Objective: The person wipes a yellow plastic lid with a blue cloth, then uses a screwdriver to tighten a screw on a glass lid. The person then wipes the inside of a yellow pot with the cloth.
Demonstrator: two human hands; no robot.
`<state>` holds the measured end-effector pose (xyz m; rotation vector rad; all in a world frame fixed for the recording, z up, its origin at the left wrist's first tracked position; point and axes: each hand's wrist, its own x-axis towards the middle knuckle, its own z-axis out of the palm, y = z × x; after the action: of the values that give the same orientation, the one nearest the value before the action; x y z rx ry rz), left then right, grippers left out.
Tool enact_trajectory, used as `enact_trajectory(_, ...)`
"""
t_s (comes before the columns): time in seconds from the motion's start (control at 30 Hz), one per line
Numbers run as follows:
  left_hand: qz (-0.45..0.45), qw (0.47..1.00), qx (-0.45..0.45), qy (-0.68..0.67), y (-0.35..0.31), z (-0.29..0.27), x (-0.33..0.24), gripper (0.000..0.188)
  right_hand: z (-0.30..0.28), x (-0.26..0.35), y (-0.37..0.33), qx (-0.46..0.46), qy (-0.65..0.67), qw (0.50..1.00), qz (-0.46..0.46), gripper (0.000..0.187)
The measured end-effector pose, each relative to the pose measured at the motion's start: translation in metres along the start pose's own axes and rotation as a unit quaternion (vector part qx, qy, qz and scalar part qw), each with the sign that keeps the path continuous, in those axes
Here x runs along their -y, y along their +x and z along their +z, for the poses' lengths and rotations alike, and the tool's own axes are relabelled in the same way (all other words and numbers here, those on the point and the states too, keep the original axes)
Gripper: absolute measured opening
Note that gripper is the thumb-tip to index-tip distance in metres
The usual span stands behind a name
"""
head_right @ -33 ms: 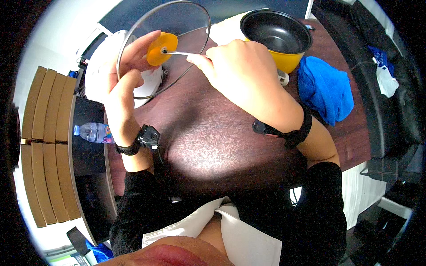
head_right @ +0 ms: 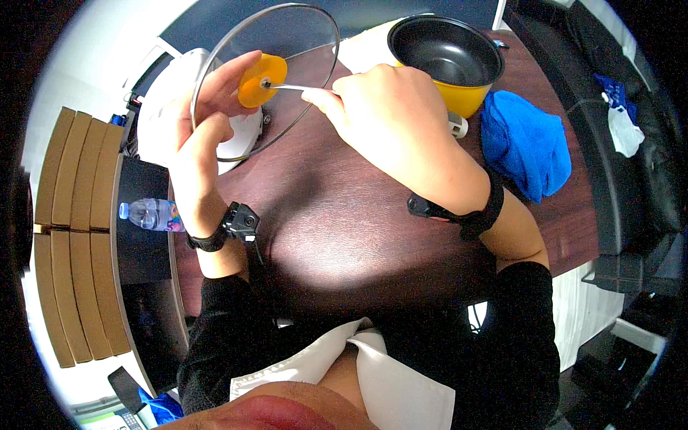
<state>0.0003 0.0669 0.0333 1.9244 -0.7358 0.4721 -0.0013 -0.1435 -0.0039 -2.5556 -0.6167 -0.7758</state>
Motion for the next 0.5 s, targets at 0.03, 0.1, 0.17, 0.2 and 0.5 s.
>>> enact_trajectory(0.03, -0.001, 1.0, 0.011, 0.03, 0.0, 0.0, -0.001, 0.046, 0.001, -0.001, -0.001, -0.004, -0.007, 1.0, -0.004, 0.044)
enact_trajectory(0.1, -0.004, 0.996, 0.033, 0.088, 0.0, -0.002, -0.004, 0.043, 0.004, -0.003, -0.002, -0.012, -0.022, 1.0, -0.013, 0.044)
enact_trajectory(0.17, -0.035, 0.994, 0.035, 0.093, -0.001, 0.003, -0.01, 0.05, 0.007, -0.003, -0.003, -0.009, -0.022, 1.0, -0.017, 0.044)
enact_trajectory(0.2, -0.05, 0.994, 0.037, 0.094, -0.001, 0.006, -0.012, 0.053, 0.007, -0.003, -0.003, -0.008, -0.024, 1.0, -0.018, 0.044)
enact_trajectory(0.5, 0.008, 0.989, -0.005, 0.15, -0.004, 0.013, -0.003, 0.038, 0.017, -0.009, 0.002, 0.045, 0.088, 0.995, 0.026, 0.048)
